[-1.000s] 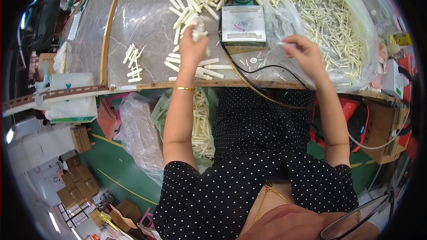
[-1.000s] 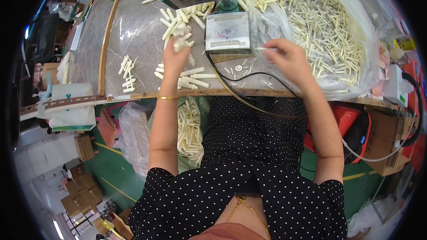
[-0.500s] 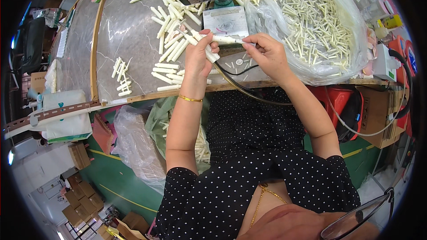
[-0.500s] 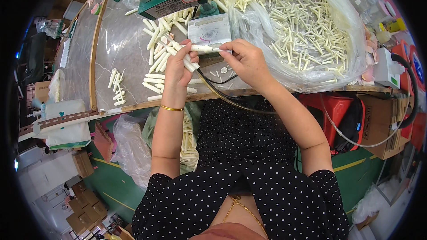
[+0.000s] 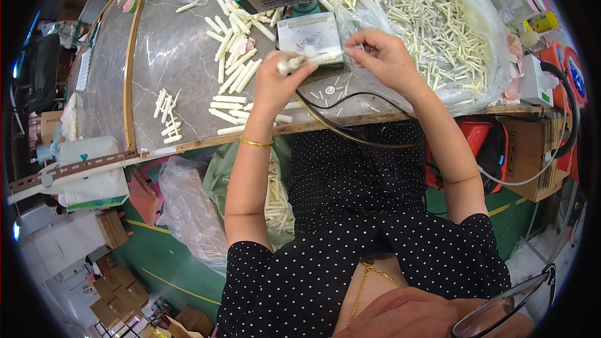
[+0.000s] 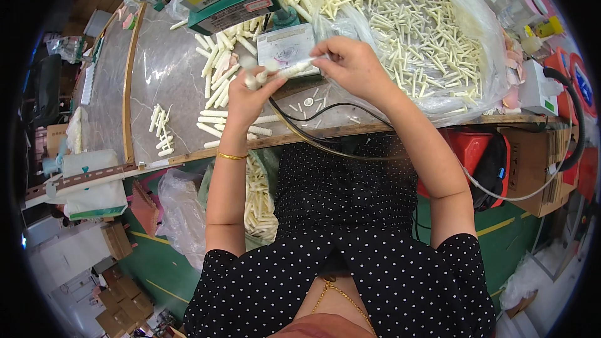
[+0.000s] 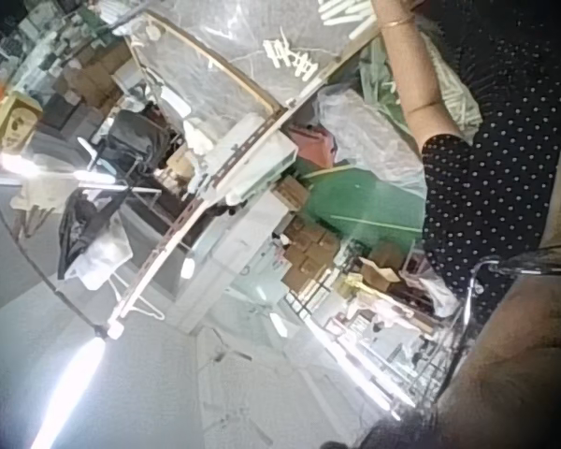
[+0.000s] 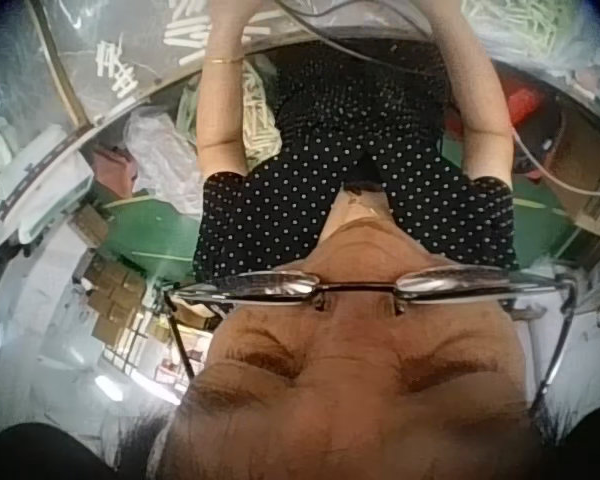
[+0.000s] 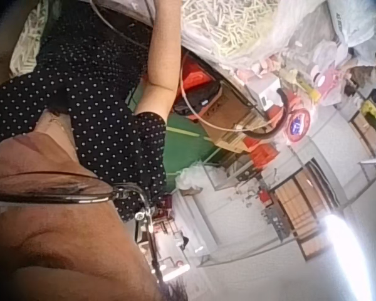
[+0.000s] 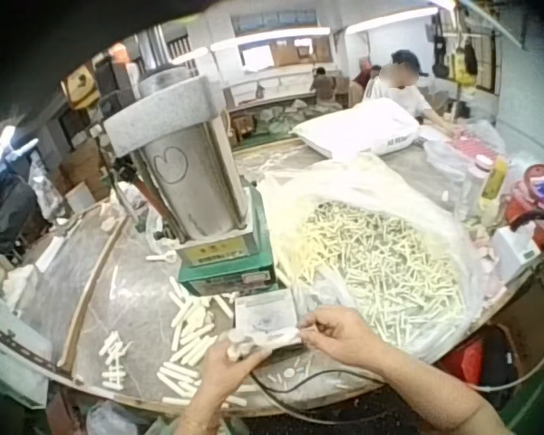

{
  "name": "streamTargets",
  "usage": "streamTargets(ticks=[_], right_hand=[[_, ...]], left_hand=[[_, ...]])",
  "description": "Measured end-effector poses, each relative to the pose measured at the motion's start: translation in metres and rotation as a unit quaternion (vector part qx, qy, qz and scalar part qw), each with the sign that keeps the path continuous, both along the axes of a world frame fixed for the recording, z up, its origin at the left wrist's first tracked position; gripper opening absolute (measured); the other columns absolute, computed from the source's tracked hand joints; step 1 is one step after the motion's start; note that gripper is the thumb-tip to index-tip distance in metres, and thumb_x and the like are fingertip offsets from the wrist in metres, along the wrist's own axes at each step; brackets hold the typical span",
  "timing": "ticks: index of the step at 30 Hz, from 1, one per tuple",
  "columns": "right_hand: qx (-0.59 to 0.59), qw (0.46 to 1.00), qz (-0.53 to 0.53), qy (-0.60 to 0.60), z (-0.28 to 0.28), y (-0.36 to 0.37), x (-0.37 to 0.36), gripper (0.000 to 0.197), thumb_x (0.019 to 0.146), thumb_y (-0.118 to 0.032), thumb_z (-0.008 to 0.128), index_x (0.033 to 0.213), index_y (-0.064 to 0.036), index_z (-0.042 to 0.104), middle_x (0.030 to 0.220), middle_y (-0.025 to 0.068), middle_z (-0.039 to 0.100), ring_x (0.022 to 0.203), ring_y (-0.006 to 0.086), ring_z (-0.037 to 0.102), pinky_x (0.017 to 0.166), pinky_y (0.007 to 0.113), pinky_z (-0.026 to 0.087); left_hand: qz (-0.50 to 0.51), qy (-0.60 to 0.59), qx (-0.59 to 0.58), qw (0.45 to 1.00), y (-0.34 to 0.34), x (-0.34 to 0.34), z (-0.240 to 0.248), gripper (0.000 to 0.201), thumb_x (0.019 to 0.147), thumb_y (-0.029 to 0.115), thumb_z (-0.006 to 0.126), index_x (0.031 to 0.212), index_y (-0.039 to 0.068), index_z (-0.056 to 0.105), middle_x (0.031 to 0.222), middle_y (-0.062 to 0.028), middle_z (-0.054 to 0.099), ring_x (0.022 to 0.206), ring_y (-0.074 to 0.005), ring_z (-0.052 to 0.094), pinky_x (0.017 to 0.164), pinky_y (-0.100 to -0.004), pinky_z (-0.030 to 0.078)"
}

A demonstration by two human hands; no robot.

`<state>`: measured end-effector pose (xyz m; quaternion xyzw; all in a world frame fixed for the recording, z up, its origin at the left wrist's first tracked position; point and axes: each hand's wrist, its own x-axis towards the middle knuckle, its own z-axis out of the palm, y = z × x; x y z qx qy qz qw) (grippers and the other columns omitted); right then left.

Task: Manually inserting small plastic components into an assembly fixture on a workbench.

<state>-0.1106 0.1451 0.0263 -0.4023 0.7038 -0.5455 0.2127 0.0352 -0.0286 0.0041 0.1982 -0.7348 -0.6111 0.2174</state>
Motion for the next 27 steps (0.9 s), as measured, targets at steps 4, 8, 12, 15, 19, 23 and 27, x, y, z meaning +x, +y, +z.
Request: streamTargets(ticks=[4, 8, 12, 15, 19, 23, 27], right_hand=[[-0.102, 0.985, -0.028, 0.138, 0.022, -0.028, 0.003, 0.024, 0.077, -0.012, 0.064, 0.098, -0.0014, 0.06, 0.082, 0.0105, 0.061, 0.068, 0.0164, 0.06, 0.061, 0.027, 0.048], [-0.133, 0.988, -0.026, 0.075, 0.03, -0.04, 0.006, 0.032, 0.078, -0.009, 0.065, 0.109, -0.0031, 0.056, 0.093, 0.0072, 0.06, 0.075, 0.0128, 0.059, 0.065, 0.024, 0.049], [-0.078, 0.981, -0.081, 0.155, 0.006, -0.019, -0.008, 0.036, 0.079, -0.009, 0.065, 0.113, -0.0046, 0.054, 0.095, 0.0075, 0.059, 0.073, 0.0119, 0.058, 0.065, 0.024, 0.049], [-0.024, 0.977, -0.126, 0.168, -0.015, 0.004, -0.035, 0.032, 0.078, -0.007, 0.064, 0.11, -0.0043, 0.057, 0.093, 0.0061, 0.06, 0.071, 0.0111, 0.057, 0.064, 0.023, 0.048], [0.048, 0.967, -0.186, 0.165, -0.035, 0.03, -0.078, 0.028, 0.077, -0.013, 0.063, 0.104, -0.0051, 0.06, 0.094, 0.011, 0.06, 0.073, 0.0187, 0.059, 0.066, 0.03, 0.048], [0.16, 0.913, -0.248, 0.281, -0.046, 0.037, -0.114, 0.027, 0.078, -0.016, 0.061, 0.104, -0.0079, 0.061, 0.097, 0.0118, 0.059, 0.081, 0.0253, 0.059, 0.076, 0.037, 0.046], [0.175, 0.866, -0.197, 0.425, -0.057, 0.032, -0.137, 0.028, 0.075, -0.016, 0.061, 0.102, -0.0119, 0.062, 0.1, 0.0086, 0.059, 0.102, 0.0275, 0.051, 0.084, 0.039, 0.044]], left_hand=[[-0.004, 0.06, -0.491, 0.869, 0.015, -0.028, 0.018, 0.025, 0.062, 0.007, 0.072, 0.086, 0.005, 0.064, 0.075, -0.0112, 0.061, 0.068, -0.0285, 0.056, 0.062, -0.0373, 0.046], [0.154, 0.047, -0.429, 0.889, 0.005, -0.043, -0.017, 0.021, 0.066, 0.011, 0.072, 0.084, 0.002, 0.064, 0.075, -0.0132, 0.063, 0.071, -0.0299, 0.059, 0.062, -0.0383, 0.047], [0.226, 0.016, -0.278, 0.933, 0.0, -0.054, -0.038, 0.035, 0.066, 0.022, 0.075, 0.087, -0.005, 0.063, 0.077, -0.0197, 0.062, 0.075, -0.0342, 0.061, 0.067, -0.0399, 0.047], [0.225, -0.001, -0.289, 0.93, 0.002, -0.057, -0.036, 0.038, 0.066, 0.024, 0.075, 0.087, -0.005, 0.063, 0.079, -0.0212, 0.062, 0.074, -0.0352, 0.06, 0.067, -0.0408, 0.047], [0.202, -0.004, -0.266, 0.943, 0.002, -0.057, -0.036, 0.038, 0.066, 0.024, 0.074, 0.087, -0.006, 0.063, 0.08, -0.0221, 0.062, 0.075, -0.0364, 0.06, 0.068, -0.0412, 0.047], [0.207, 0.003, -0.282, 0.937, -0.001, -0.054, -0.034, 0.035, 0.069, 0.022, 0.072, 0.089, -0.004, 0.063, 0.079, -0.0213, 0.061, 0.075, -0.0365, 0.059, 0.068, -0.0398, 0.047], [0.168, 0.056, -0.27, 0.946, 0.005, -0.045, -0.018, 0.027, 0.074, 0.018, 0.067, 0.093, -0.002, 0.062, 0.081, -0.0193, 0.062, 0.076, -0.0354, 0.059, 0.068, -0.0378, 0.046]])
